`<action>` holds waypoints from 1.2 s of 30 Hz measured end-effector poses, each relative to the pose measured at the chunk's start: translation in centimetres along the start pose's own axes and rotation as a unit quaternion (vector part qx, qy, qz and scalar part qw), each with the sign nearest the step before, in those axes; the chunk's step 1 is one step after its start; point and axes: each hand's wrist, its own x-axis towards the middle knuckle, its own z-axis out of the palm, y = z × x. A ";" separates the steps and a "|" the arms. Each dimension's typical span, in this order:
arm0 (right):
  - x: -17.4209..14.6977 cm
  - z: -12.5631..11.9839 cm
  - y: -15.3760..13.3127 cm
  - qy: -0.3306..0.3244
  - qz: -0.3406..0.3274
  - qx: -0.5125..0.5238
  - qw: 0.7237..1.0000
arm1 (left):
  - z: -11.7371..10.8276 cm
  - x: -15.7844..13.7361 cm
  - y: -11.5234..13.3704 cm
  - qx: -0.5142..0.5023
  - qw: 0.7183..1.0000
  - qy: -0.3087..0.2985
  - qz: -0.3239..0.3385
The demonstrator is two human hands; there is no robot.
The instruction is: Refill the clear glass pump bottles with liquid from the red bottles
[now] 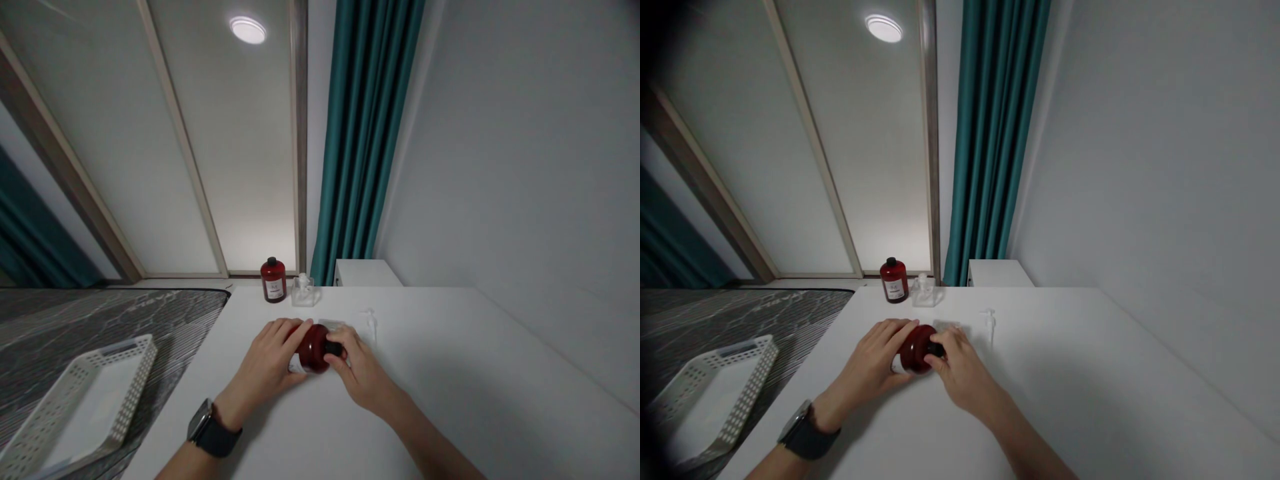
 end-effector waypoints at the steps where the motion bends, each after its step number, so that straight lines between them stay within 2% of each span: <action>1: 0.1 -0.2 -0.1 -0.007 -0.014 0.000 1.000 | -0.1 0.0 -0.1 -0.007 1.000 -0.005 -0.001; 6: 0.5 -0.9 -1.1 -0.025 -0.039 0.001 0.999 | -0.1 0.2 -0.3 0.007 1.000 -0.016 -0.019; 9: 0.4 -0.8 -1.1 -0.015 -0.047 0.011 0.999 | 0.1 0.2 -0.3 0.023 0.999 -0.019 -0.026; 15: 0.1 0.0 0.0 0.023 0.016 -0.035 0.999 | 0.4 0.1 -0.1 0.037 0.999 -0.013 -0.023; 20: 0.3 0.0 -0.2 0.017 -0.031 0.001 0.999 | 0.3 0.0 -0.3 0.025 0.999 -0.008 -0.033; 25: 0.3 0.2 -0.2 0.020 0.020 -0.009 1.000 | 0.3 0.1 0.0 0.033 0.999 -0.012 -0.022; 31: 0.1 0.6 -0.4 0.048 -0.012 -0.010 0.999 | 0.3 0.2 0.0 0.029 0.999 -0.001 -0.023; 36: 0.1 0.6 -0.5 0.062 0.030 -0.011 0.998 | 0.3 0.2 0.2 0.028 0.999 -0.009 -0.013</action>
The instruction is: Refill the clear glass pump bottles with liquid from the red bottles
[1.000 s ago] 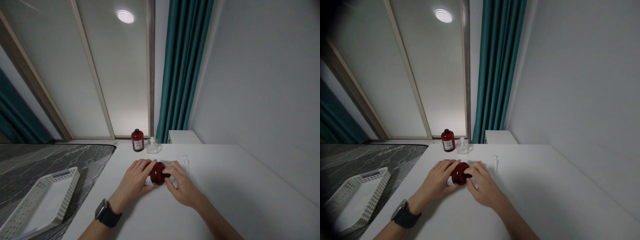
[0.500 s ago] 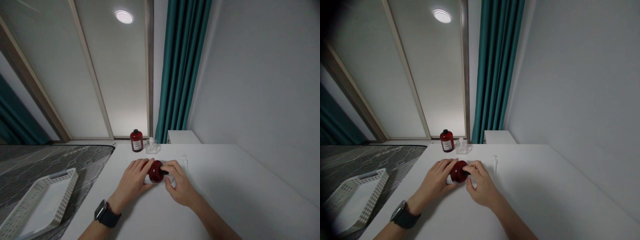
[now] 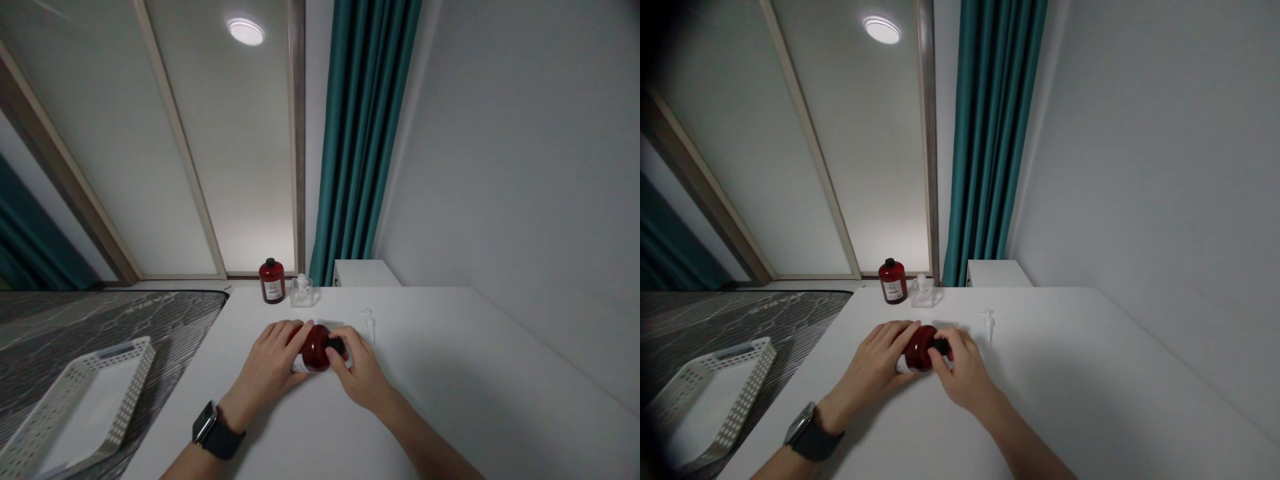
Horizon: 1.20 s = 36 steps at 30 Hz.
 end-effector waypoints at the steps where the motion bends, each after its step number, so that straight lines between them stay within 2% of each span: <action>1: 0.0 0.0 0.0 0.006 -0.006 0.001 1.000 | 0.0 0.0 0.1 -0.002 1.000 0.000 0.002; 5: 0.1 0.1 0.1 0.017 -0.049 0.001 0.999 | 0.0 0.0 0.2 -0.002 1.000 -0.005 -0.008; 9: 0.0 0.3 0.3 0.010 0.003 0.002 1.000 | 0.2 0.0 0.2 0.003 1.000 -0.010 -0.001; 14: 0.1 0.1 0.1 0.025 -0.053 0.014 0.998 | 0.2 -0.1 0.0 -0.001 1.000 0.003 -0.004; 21: 0.2 0.0 0.1 0.006 -0.040 0.002 0.999 | 0.1 0.0 0.0 -0.002 1.000 0.014 -0.007; 29: 0.6 -1.0 0.8 -0.041 -0.131 -0.087 0.987 | 0.2 -0.2 -0.8 0.010 0.999 -0.001 -0.040; 33: 0.8 -1.3 1.8 -0.022 -0.120 -0.067 0.990 | 0.2 -0.3 -0.9 0.007 0.998 -0.005 -0.062; 36: 1.0 -1.6 3.5 0.003 -0.070 -0.055 0.996 | 0.6 -0.4 -0.9 -0.008 0.997 0.007 -0.080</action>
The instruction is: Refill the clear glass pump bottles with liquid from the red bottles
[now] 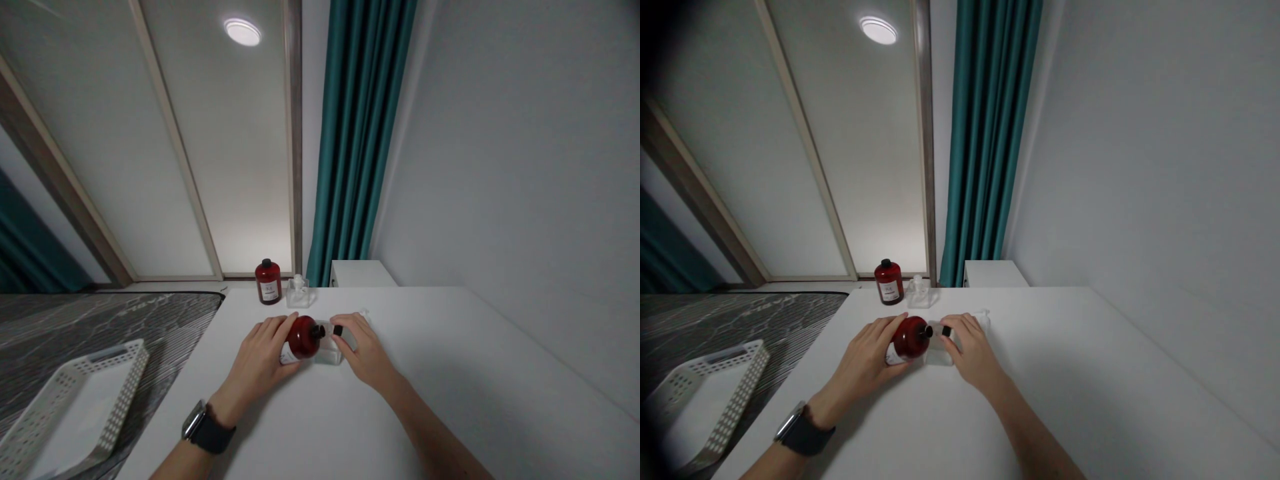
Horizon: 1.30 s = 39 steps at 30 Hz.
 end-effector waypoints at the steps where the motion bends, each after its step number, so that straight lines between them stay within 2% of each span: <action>1: 0.0 -0.1 0.8 0.005 0.025 -0.005 1.000 | 0.2 -0.1 0.0 -0.008 1.000 0.006 -0.007; 5: -0.4 -1.3 4.9 -0.005 0.119 -0.033 0.992 | 1.2 -0.3 -0.3 -0.054 0.997 0.038 -0.026; 10: -1.6 -3.4 10.1 0.018 0.196 -0.074 0.978 | 1.8 -0.3 -0.5 -0.091 0.991 0.088 -0.035; 14: -2.7 -4.0 12.4 0.007 0.240 -0.098 0.966 | 1.6 -0.1 -0.4 -0.096 0.989 0.108 -0.038; 21: -3.5 -3.7 13.7 -0.027 0.257 -0.117 0.959 | 1.8 -0.1 -0.4 -0.097 0.989 0.103 -0.039; 39: -3.9 -3.2 14.9 -0.021 0.251 -0.105 0.962 | 2.3 -0.2 -0.6 -0.099 0.990 0.091 -0.035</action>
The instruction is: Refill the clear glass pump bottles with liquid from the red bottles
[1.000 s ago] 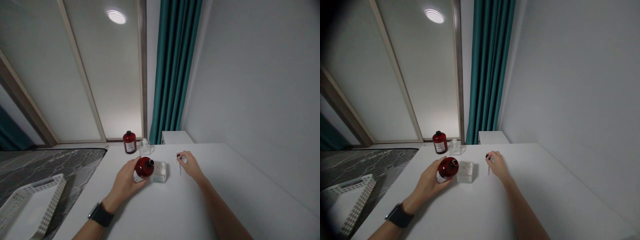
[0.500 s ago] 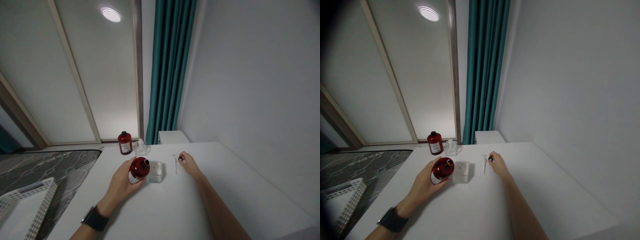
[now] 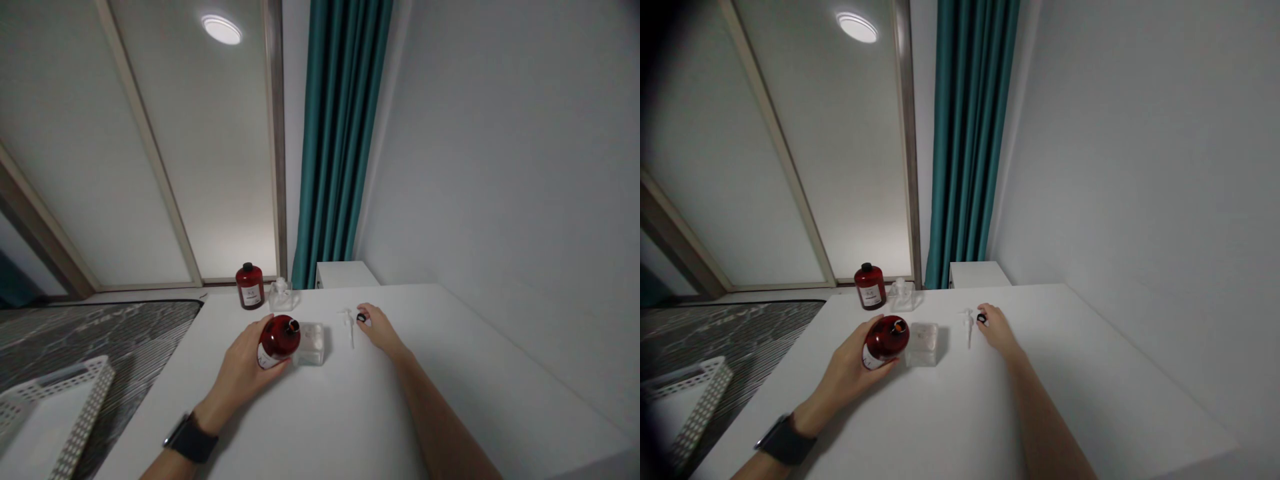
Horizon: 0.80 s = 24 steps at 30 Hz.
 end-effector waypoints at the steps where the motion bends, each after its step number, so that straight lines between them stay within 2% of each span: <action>1: 0.0 0.0 0.0 0.002 -0.002 0.002 1.000 | 0.0 0.0 0.0 0.000 1.000 -0.001 -0.001; 7: -0.1 -0.7 -1.2 0.045 -0.027 0.018 0.998 | 0.1 -0.1 -0.1 0.000 1.000 -0.009 -0.018; 10: -0.1 -0.8 -2.9 0.082 -0.037 0.036 0.995 | 0.0 -0.2 0.0 -0.004 1.000 -0.015 -0.025; 13: -0.6 0.1 -5.5 0.087 -0.045 0.072 0.993 | 0.0 -0.2 0.0 -0.008 0.999 -0.021 -0.028; 17: -2.2 2.2 -9.4 0.044 -0.070 0.128 0.988 | 0.0 -0.2 0.0 -0.016 0.999 -0.018 -0.037; 19: -3.2 3.1 -11.1 -0.009 -0.084 0.169 0.982 | 0.0 -0.1 0.0 -0.018 0.999 -0.017 -0.042; 22: -4.3 3.9 -12.7 -0.094 -0.074 0.198 0.973 | 0.0 -0.1 -0.1 -0.020 0.999 -0.014 -0.043; 24: -4.6 4.0 -13.3 -0.121 -0.053 0.181 0.975 | 0.0 -0.2 -0.1 -0.024 0.999 -0.012 -0.042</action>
